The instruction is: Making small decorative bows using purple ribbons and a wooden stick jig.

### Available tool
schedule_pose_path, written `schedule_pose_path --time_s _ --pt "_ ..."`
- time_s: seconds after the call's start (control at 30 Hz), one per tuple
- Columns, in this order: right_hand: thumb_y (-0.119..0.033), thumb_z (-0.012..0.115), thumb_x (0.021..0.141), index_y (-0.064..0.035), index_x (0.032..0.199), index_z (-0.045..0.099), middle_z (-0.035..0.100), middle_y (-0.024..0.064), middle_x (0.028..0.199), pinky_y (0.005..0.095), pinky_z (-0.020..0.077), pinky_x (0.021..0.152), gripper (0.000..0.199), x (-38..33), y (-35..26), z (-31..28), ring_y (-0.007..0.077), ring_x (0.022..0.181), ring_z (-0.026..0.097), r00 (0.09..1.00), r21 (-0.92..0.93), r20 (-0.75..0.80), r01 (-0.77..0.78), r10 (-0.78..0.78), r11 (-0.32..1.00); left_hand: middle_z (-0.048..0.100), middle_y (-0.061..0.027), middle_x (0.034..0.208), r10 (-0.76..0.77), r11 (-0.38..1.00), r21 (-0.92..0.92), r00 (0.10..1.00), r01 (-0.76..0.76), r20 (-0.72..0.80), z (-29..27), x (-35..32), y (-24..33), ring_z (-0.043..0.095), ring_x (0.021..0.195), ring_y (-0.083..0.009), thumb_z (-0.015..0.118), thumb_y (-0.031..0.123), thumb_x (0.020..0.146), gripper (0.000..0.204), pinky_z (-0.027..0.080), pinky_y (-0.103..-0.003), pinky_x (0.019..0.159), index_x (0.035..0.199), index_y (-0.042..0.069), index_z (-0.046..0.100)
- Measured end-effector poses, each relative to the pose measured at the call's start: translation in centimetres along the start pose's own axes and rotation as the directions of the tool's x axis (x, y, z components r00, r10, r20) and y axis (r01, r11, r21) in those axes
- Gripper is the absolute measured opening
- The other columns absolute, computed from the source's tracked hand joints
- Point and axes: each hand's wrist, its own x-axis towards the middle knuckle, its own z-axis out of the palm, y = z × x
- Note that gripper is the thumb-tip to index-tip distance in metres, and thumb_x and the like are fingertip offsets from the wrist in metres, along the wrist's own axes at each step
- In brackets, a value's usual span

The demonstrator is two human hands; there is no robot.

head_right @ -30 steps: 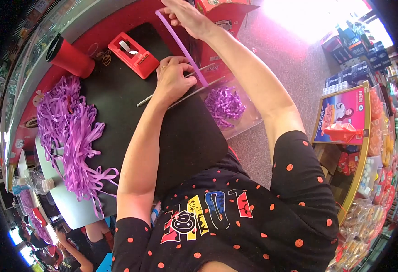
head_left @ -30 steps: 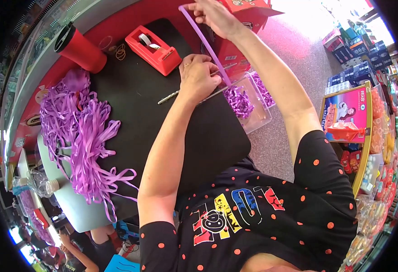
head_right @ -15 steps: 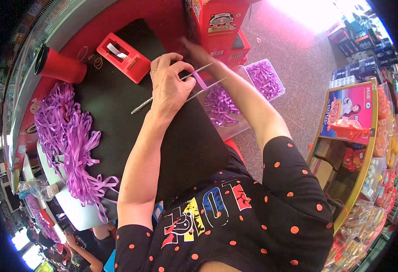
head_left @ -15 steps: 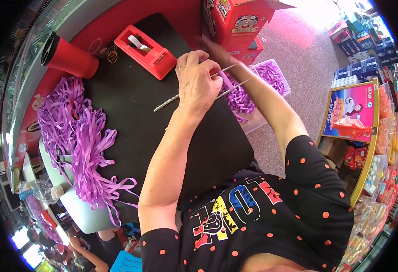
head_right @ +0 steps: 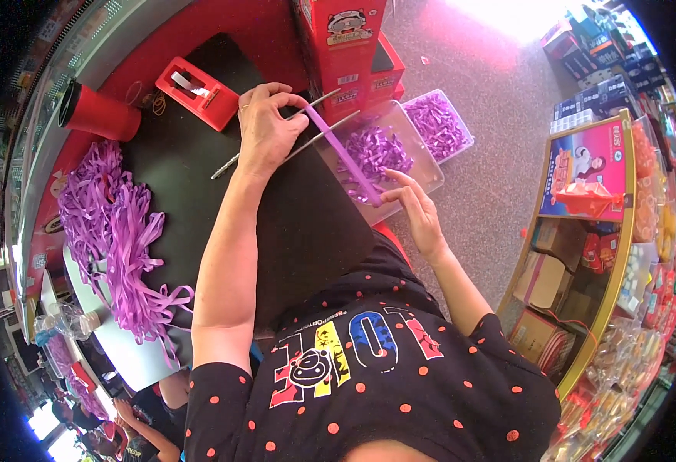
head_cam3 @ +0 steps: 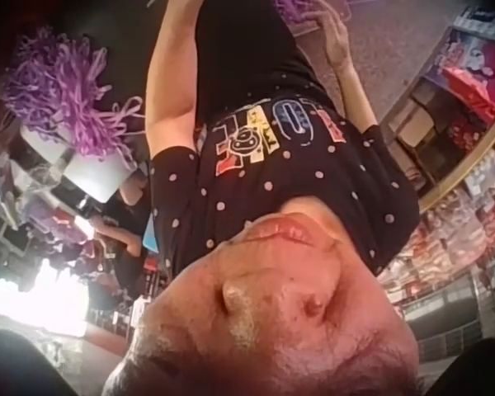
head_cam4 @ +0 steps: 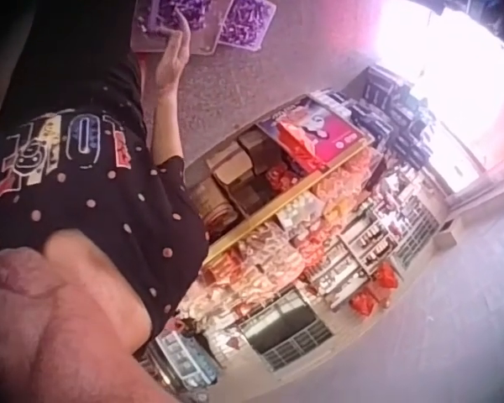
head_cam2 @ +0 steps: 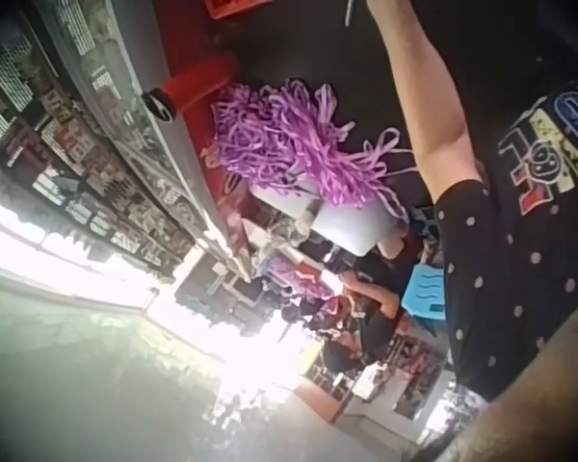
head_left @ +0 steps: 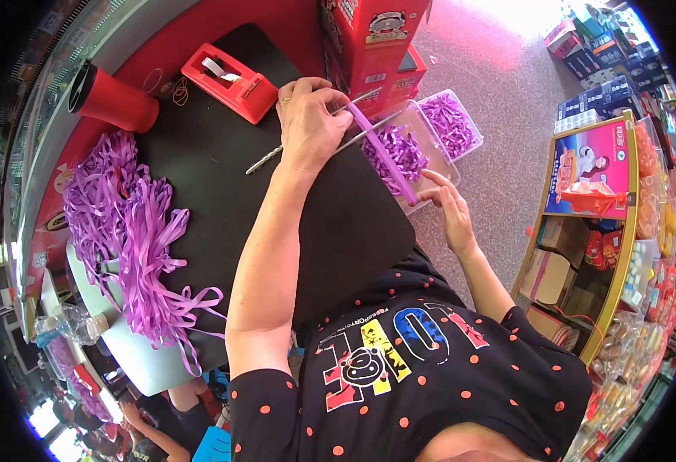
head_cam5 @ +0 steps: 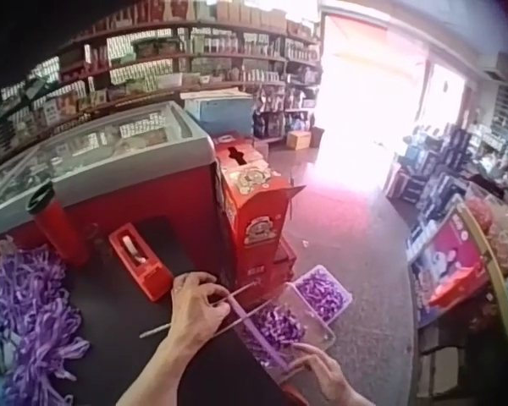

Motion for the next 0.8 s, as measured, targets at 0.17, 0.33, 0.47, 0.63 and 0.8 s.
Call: schedule_pose_path --time_s 0.17,0.33,0.47,0.63,0.8 --pt "-0.034 0.037 0.101 0.002 0.129 0.048 0.063 0.0062 0.095 0.0299 0.0354 0.095 0.047 -1.2 -3.7 0.0 0.0114 0.095 0.054 0.995 0.076 0.014 0.096 -0.098 0.992 0.059 -0.0055 0.112 0.005 1.0 -0.006 1.0 -0.005 0.017 0.2 0.0 -0.1 0.044 0.114 -0.0281 0.069 0.012 0.066 0.02 0.035 -0.038 0.1 0.085 0.011 0.073" --pt "-0.034 0.036 0.101 0.0047 0.126 0.048 0.064 0.0062 0.091 0.0314 0.0345 0.096 0.048 -1.0 -7.9 0.1 0.0127 0.094 0.055 0.972 -0.048 -0.015 0.233 -0.234 0.971 0.06 -0.0054 0.112 0.002 1.0 0.003 1.0 -0.002 0.022 0.0 -0.2 -0.1 0.044 0.114 -0.0281 0.07 0.013 0.066 0.02 0.035 -0.038 0.1 0.086 0.011 0.073" --pt "-0.033 0.034 0.101 0.0066 0.126 0.047 0.064 0.008 0.091 0.0321 0.0362 0.095 0.048 0.7 -9.6 -0.4 0.0141 0.092 0.057 0.91 -0.103 0.013 0.413 -0.414 0.905 0.06 -0.0055 0.112 0.003 1.0 -0.006 1.0 -0.003 0.023 0.0 0.0 0.1 0.045 0.114 -0.0282 0.07 0.014 0.066 0.021 0.036 -0.039 0.1 0.086 0.011 0.074" --pt "-0.038 0.032 0.1 0.0053 0.13 0.044 0.065 0.0122 0.094 0.0306 0.0363 0.088 0.054 6.9 -13.8 1.3 0.0162 0.092 0.057 0.88 0.084 0.094 0.459 -0.466 0.884 0.061 -0.0031 0.103 0.01 0.999 -0.033 0.999 -0.012 -0.033 0.2 -0.2 -0.2 0.045 0.112 -0.0265 0.07 0.012 0.065 0.014 0.034 -0.039 0.1 0.078 0.012 0.074" --pt "-0.04 0.031 0.101 0.001 0.136 0.04 0.066 0.0126 0.101 0.0259 0.0356 0.076 0.055 16.0 -14.6 3.3 0.0094 0.081 0.049 0.849 0.104 0.27 0.442 -0.453 0.891 0.061 -0.0037 0.102 0.016 0.999 -0.036 0.999 -0.018 -0.044 0.5 -0.1 -0.1 0.047 0.11 -0.0268 0.07 0.012 0.064 0.014 0.035 -0.039 0.099 0.077 0.012 0.073"
